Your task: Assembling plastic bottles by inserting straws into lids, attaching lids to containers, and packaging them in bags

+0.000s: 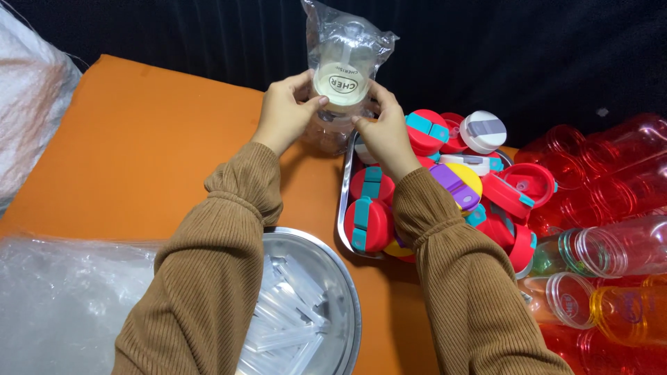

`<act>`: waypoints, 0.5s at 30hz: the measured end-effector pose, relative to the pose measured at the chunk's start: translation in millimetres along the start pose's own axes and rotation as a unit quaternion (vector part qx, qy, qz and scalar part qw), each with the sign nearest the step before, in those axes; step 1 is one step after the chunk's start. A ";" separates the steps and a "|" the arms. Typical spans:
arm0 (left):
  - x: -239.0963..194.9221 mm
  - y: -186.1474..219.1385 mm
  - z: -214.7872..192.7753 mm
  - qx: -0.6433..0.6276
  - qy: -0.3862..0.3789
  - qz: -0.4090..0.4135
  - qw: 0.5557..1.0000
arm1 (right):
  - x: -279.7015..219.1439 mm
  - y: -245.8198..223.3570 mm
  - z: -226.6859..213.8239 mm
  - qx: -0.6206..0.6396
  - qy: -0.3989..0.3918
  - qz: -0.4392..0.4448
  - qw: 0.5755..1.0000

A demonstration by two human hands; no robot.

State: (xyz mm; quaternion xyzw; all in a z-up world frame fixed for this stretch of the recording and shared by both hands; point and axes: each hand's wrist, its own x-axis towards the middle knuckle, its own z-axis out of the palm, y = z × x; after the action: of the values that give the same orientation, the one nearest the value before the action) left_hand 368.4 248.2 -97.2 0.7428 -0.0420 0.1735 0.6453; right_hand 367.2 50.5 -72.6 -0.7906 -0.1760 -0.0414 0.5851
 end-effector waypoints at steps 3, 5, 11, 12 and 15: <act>-3.3 -3.0 -0.9 0.020 0.018 0.005 1.000 | -1.9 -0.8 -1.6 -0.028 -0.005 -0.007 1.000; -7.0 3.9 -2.2 0.045 0.026 -0.025 0.998 | -0.8 0.7 -2.4 -0.038 -0.011 -0.013 0.999; -18.0 17.7 -2.2 0.092 0.055 -0.035 0.994 | -1.0 1.3 -4.0 -0.030 -0.044 -0.036 0.998; -17.6 15.0 -1.6 0.105 0.062 -0.027 0.992 | -1.5 1.4 -4.9 -0.033 -0.049 -0.047 0.997; -19.6 19.1 -1.2 0.076 0.060 -0.046 0.994 | -0.8 3.0 -6.4 -0.054 -0.058 -0.046 0.996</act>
State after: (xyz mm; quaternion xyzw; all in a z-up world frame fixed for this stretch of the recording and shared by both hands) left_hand 344.4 243.1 -85.1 0.7790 0.0439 0.1905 0.5957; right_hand 368.4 43.6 -73.6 -0.8129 -0.2431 -0.0320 0.5282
